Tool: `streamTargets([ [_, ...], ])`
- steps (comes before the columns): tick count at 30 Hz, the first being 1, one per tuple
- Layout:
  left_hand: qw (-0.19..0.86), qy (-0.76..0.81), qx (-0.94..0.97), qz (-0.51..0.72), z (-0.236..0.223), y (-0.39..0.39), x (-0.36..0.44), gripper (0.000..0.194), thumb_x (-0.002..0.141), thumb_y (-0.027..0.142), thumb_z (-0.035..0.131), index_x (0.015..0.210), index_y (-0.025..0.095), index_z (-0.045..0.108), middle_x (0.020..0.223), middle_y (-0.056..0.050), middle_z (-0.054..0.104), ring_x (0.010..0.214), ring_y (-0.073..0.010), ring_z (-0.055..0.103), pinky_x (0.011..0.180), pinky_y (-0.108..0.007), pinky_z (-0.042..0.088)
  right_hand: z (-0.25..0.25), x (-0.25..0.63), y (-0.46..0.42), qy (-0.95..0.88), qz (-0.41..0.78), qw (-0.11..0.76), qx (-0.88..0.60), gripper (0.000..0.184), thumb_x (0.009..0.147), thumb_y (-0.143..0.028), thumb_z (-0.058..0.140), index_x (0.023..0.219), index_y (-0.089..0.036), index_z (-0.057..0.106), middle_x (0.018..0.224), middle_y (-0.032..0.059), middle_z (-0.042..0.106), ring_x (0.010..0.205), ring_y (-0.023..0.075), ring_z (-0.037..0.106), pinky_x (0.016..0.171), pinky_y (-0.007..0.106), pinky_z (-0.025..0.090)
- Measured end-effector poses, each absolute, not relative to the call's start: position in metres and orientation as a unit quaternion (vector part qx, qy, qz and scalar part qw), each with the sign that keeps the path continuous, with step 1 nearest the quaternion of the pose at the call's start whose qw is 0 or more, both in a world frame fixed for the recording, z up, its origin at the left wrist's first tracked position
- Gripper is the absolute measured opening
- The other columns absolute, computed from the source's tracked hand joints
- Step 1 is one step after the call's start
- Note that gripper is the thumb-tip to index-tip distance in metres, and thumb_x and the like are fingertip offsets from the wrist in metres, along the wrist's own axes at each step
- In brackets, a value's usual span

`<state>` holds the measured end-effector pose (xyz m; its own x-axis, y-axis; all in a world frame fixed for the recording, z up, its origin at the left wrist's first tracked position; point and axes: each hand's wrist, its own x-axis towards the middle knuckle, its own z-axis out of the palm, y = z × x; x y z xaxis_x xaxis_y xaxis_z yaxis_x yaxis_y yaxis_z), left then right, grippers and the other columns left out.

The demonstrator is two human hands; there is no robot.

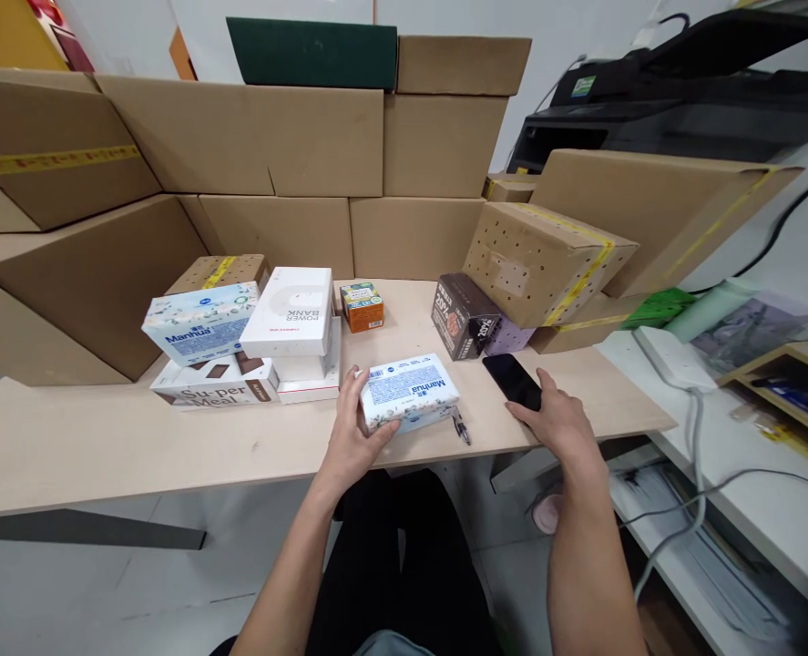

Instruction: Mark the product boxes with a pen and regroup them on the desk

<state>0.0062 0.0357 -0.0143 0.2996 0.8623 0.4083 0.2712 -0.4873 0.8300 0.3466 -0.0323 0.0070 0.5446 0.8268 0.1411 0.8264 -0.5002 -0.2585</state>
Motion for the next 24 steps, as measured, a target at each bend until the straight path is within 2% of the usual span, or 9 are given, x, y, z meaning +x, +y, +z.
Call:
streamTargets([
  [4,0.317,0.392,0.744,0.438,-0.008,0.034,0.007,0.084,0.085,0.04,0.071,0.154,0.032,0.024,0.165,-0.014,0.016,0.154,-0.0318,0.014,0.122,-0.054,0.024,0.02,0.338,-0.041,-0.468,0.009,0.138,-0.873,0.092,0.077,-0.054,0.066,0.151,-0.007,0.036,0.105,0.0246,0.071,0.097,0.0402,0.066,0.079,0.045,0.048],
  [7,0.274,0.389,0.748,0.462,-0.002,0.029,0.004,0.084,0.083,0.04,0.072,0.153,0.031,0.027,0.164,-0.014,0.017,0.153,-0.0348,0.015,0.119,-0.058,0.026,0.025,0.329,-0.057,-0.45,0.043,0.185,-0.873,0.094,0.077,-0.056,0.062,0.152,-0.009,0.033,0.112,0.0219,0.07,0.102,0.0391,0.066,0.083,0.045,0.049],
  [9,0.205,0.364,0.722,0.552,-0.003,0.021,0.002,0.07,0.085,0.037,0.07,0.148,0.029,0.039,0.156,-0.014,0.031,0.148,-0.0349,0.026,0.117,-0.058,0.03,0.026,0.319,-0.071,-0.425,0.065,0.254,-0.866,0.095,0.075,-0.058,0.064,0.152,-0.011,0.035,0.117,0.0193,0.069,0.106,0.0371,0.066,0.087,0.045,0.049],
  [12,0.131,0.28,0.67,0.675,-0.012,-0.001,0.004,0.04,0.088,0.026,0.063,0.128,0.027,0.06,0.124,-0.01,0.057,0.123,-0.0283,0.052,0.104,-0.05,0.045,0.024,0.291,-0.093,-0.381,0.073,0.394,-0.833,0.096,0.07,-0.062,0.069,0.15,-0.018,0.039,0.119,0.0141,0.069,0.11,0.0331,0.065,0.094,0.047,0.049],
  [14,0.22,0.235,0.676,0.663,-0.017,-0.022,0.013,0.029,0.092,0.024,0.058,0.12,0.026,0.065,0.109,-0.008,0.063,0.107,-0.0249,0.059,0.091,-0.042,0.051,0.024,0.262,-0.103,-0.376,0.064,0.487,-0.785,0.094,0.071,-0.058,0.072,0.15,-0.02,0.038,0.122,0.0127,0.067,0.11,0.029,0.065,0.098,0.046,0.049],
  [17,0.484,0.258,0.618,0.563,-0.017,-0.054,0.038,0.036,0.1,0.034,0.046,0.13,0.024,0.062,0.124,-0.011,0.066,0.112,-0.0254,0.061,0.096,-0.042,0.05,0.023,0.214,-0.112,-0.413,0.08,0.562,-0.713,0.088,0.075,-0.048,0.075,0.151,-0.023,0.037,0.128,0.0121,0.064,0.115,0.025,0.063,0.1,0.042,0.05],
  [20,0.689,0.206,0.47,0.512,-0.005,-0.071,0.06,0.053,0.1,0.053,0.04,0.141,0.023,0.054,0.142,-0.011,0.058,0.13,-0.0288,0.054,0.112,-0.048,0.041,0.02,0.176,-0.112,-0.465,0.059,0.564,-0.68,0.089,0.077,-0.043,0.074,0.153,-0.023,0.032,0.131,0.0133,0.061,0.118,0.0252,0.062,0.102,0.044,0.05],
  [22,0.752,0.17,0.383,0.509,0.006,-0.075,0.067,0.057,0.096,0.059,0.044,0.139,0.023,0.057,0.145,-0.009,0.057,0.138,-0.0292,0.047,0.119,-0.047,0.033,0.016,0.161,-0.11,-0.491,0.021,0.549,-0.677,0.088,0.079,-0.041,0.074,0.153,-0.022,0.031,0.13,0.0145,0.061,0.117,0.0263,0.061,0.1,0.047,0.051],
  [24,0.78,0.175,0.317,0.511,0.016,-0.076,0.067,0.053,0.094,0.056,0.052,0.133,0.022,0.063,0.142,-0.008,0.06,0.141,-0.0289,0.045,0.122,-0.045,0.029,0.013,0.153,-0.109,-0.514,-0.026,0.531,-0.673,0.089,0.079,-0.041,0.075,0.154,-0.021,0.031,0.127,0.0158,0.061,0.115,0.0279,0.06,0.096,0.048,0.053],
])
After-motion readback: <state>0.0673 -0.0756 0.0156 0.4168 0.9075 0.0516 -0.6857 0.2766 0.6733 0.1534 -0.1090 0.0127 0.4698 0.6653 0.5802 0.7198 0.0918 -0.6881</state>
